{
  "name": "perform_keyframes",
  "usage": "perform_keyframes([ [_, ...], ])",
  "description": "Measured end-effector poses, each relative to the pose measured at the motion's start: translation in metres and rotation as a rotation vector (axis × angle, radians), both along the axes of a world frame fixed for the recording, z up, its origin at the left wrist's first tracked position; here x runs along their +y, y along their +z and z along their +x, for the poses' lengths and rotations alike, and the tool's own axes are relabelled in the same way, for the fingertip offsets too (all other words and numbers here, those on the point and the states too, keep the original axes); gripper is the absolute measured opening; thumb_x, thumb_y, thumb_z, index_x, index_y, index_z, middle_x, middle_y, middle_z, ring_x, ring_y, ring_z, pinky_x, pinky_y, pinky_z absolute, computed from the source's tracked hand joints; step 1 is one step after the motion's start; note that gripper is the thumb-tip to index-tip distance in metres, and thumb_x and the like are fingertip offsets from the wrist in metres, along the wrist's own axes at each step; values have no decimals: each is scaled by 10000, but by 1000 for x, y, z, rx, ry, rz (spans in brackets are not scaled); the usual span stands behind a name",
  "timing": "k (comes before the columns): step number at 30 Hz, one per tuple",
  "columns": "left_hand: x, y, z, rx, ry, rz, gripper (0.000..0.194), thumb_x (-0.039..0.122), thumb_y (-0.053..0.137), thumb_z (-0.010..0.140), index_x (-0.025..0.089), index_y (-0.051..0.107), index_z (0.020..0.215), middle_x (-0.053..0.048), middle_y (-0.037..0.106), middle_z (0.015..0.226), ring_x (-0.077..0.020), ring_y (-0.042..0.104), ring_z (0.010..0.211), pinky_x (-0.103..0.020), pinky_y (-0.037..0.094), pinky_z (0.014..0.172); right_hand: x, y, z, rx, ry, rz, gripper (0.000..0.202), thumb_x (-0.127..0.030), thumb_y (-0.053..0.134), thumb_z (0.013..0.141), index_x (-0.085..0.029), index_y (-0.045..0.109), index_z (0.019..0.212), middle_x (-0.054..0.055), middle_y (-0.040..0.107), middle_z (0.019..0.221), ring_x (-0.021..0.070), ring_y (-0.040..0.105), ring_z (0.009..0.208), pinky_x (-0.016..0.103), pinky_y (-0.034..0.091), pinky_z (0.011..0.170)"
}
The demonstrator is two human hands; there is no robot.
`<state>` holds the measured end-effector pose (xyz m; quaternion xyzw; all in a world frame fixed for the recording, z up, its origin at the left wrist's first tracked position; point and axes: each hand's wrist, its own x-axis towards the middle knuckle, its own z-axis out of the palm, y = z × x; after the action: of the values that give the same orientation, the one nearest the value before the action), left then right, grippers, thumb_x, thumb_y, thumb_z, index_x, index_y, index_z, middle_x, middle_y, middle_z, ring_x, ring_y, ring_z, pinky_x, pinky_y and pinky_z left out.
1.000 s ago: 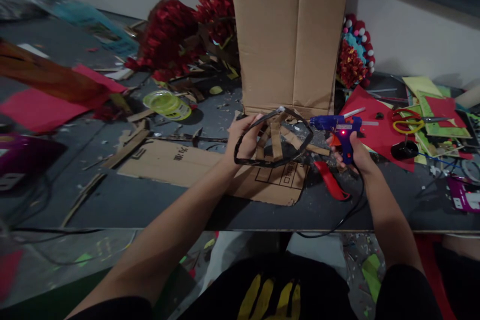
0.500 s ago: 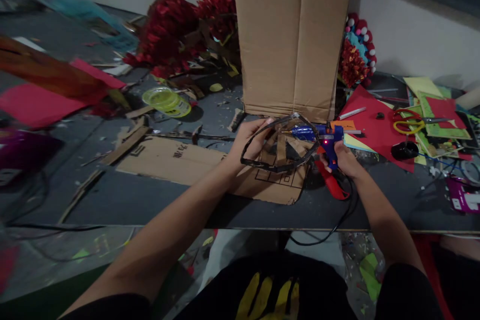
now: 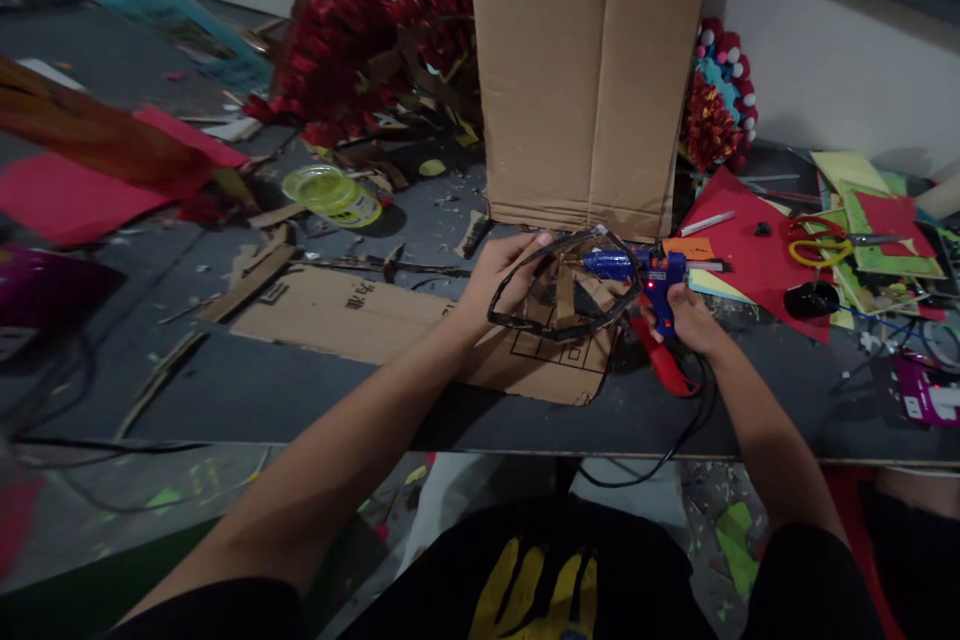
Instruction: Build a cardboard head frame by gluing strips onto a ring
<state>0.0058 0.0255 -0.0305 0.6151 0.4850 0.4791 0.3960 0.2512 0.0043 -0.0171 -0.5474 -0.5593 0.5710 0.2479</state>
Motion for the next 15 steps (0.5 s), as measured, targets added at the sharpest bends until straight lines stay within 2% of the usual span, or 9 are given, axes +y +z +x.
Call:
perform_keyframes([
  [5, 0, -2, 0, 3, 9, 6, 446, 503, 430, 865, 190, 374, 551, 43, 303, 532, -98, 290, 515, -248, 238, 494, 1, -4, 4, -49, 36, 12, 769, -962, 262, 547, -234, 446, 712, 21, 526, 666, 135, 484, 477, 303, 411, 441],
  [10, -1, 1, 1, 17, 15, 6, 445, 495, 427, 865, 191, 365, 545, 47, 285, 520, -95, 282, 505, -248, 232, 490, 1, -5, 4, -13, 37, 23, 741, -930, 279, 605, -236, 496, 744, 23, 503, 653, 157, 500, 502, 338, 442, 485],
  [15, -2, 2, 2, -3, 13, -9, 442, 492, 425, 865, 191, 367, 547, 44, 287, 526, -95, 278, 509, -249, 225, 485, 0, 3, -2, -69, -5, 41, 773, -972, 249, 531, -248, 463, 696, 14, 478, 600, 149, 458, 467, 333, 429, 446],
])
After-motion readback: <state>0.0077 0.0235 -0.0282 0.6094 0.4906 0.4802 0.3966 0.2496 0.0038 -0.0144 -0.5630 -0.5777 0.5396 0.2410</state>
